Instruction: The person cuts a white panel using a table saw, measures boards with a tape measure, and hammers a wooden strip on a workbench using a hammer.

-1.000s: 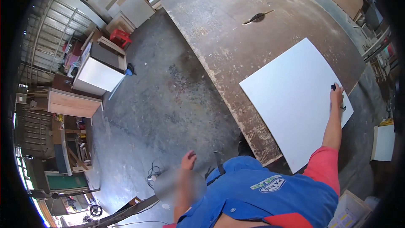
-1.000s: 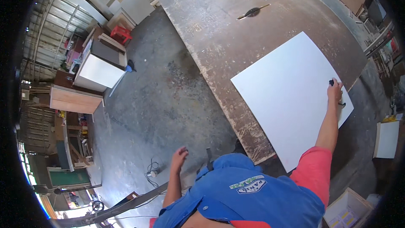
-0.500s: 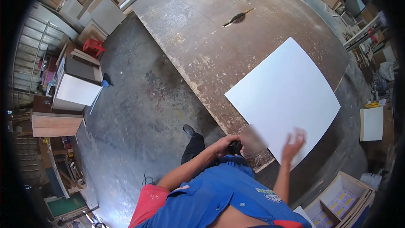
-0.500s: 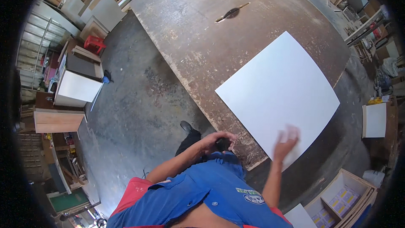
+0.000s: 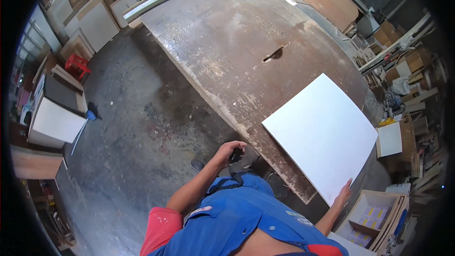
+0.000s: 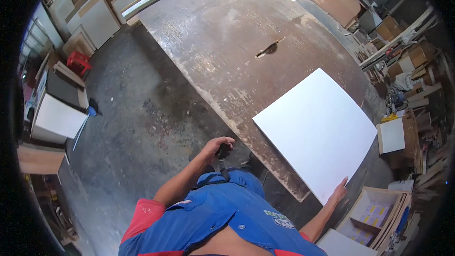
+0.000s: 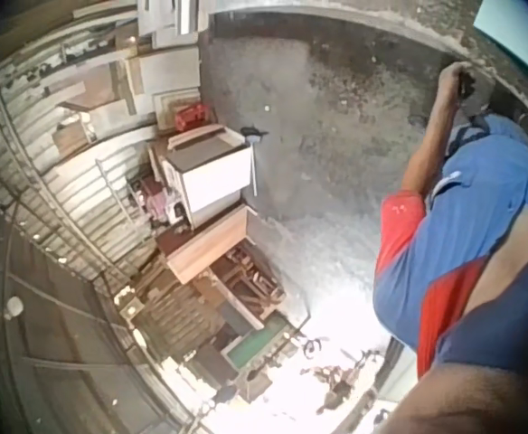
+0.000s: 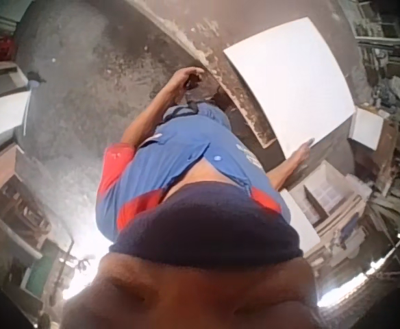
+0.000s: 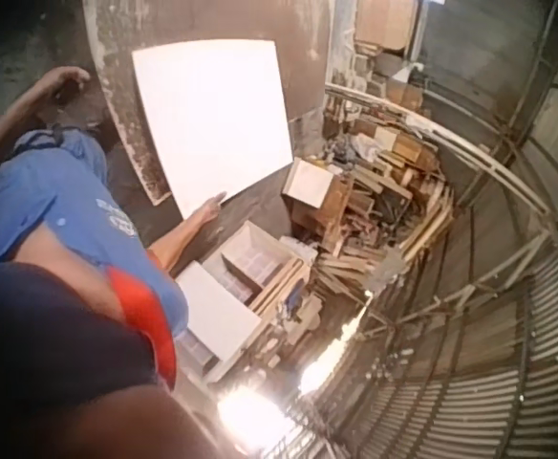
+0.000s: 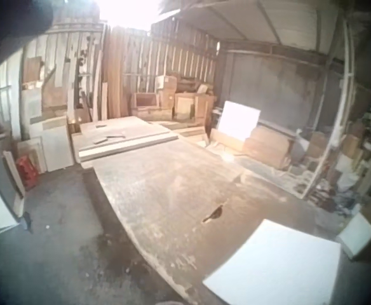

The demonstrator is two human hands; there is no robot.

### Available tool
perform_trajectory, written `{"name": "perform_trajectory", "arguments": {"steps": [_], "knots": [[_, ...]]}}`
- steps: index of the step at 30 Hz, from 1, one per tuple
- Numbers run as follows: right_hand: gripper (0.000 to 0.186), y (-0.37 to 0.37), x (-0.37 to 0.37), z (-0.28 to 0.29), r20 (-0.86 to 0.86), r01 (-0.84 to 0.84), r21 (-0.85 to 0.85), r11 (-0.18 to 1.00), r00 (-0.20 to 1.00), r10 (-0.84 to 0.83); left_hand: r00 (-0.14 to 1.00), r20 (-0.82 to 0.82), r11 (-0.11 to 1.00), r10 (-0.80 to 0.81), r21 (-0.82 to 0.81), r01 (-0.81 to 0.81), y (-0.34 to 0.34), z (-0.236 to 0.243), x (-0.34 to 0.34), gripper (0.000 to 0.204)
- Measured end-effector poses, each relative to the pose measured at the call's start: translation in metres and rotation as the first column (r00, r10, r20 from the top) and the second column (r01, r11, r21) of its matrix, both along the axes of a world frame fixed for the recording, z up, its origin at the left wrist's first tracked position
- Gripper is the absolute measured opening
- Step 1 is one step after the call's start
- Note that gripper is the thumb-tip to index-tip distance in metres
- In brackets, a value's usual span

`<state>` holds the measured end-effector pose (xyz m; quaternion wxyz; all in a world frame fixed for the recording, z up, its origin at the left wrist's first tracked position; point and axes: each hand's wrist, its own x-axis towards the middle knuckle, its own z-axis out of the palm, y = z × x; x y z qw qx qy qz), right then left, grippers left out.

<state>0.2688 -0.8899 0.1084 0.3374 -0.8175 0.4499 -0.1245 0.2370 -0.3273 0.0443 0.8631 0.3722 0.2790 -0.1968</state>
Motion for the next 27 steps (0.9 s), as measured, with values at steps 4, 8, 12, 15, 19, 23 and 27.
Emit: {"name": "perform_trajectory", "arguments": {"steps": [4,8,12,15,19,23,27], "knots": [[0.085,0.062,-0.062,0.006,0.061,0.121,0.015,0.993,0.991,-0.121,0.997,0.017,0.995,-0.071,-0.072,0.073,0.021,0.000,0.030,0.021],[0.071,0.179,-0.110,0.037,0.441,0.082,0.139,0.987,0.887,-0.136,0.931,0.009,0.892,-0.365,-0.282,0.353,0.009,-0.064,0.043,0.018],[0.063,0.278,-0.118,0.087,0.589,0.072,0.108,0.992,0.799,-0.122,0.958,-0.023,0.854,-0.286,-0.460,0.244,0.026,-0.061,0.036,0.017],[0.059,0.299,-0.103,0.093,0.603,-0.013,0.168,0.986,0.792,-0.092,0.965,0.004,0.912,-0.263,-0.326,0.249,0.080,-0.024,0.037,0.022],[0.055,0.355,-0.036,0.077,0.590,-0.098,0.259,0.961,0.803,-0.078,0.987,0.127,0.984,-0.098,-0.133,0.115,0.170,0.012,0.069,0.027],[0.050,0.427,0.061,0.026,0.572,-0.224,0.355,0.908,0.820,-0.021,0.982,0.115,0.984,0.148,0.078,-0.158,0.260,0.028,0.109,0.025],[0.050,0.536,0.166,-0.030,0.356,-0.237,0.481,0.844,0.933,0.059,0.945,0.190,0.935,0.266,0.188,-0.301,0.377,0.007,0.143,0.026]]}}
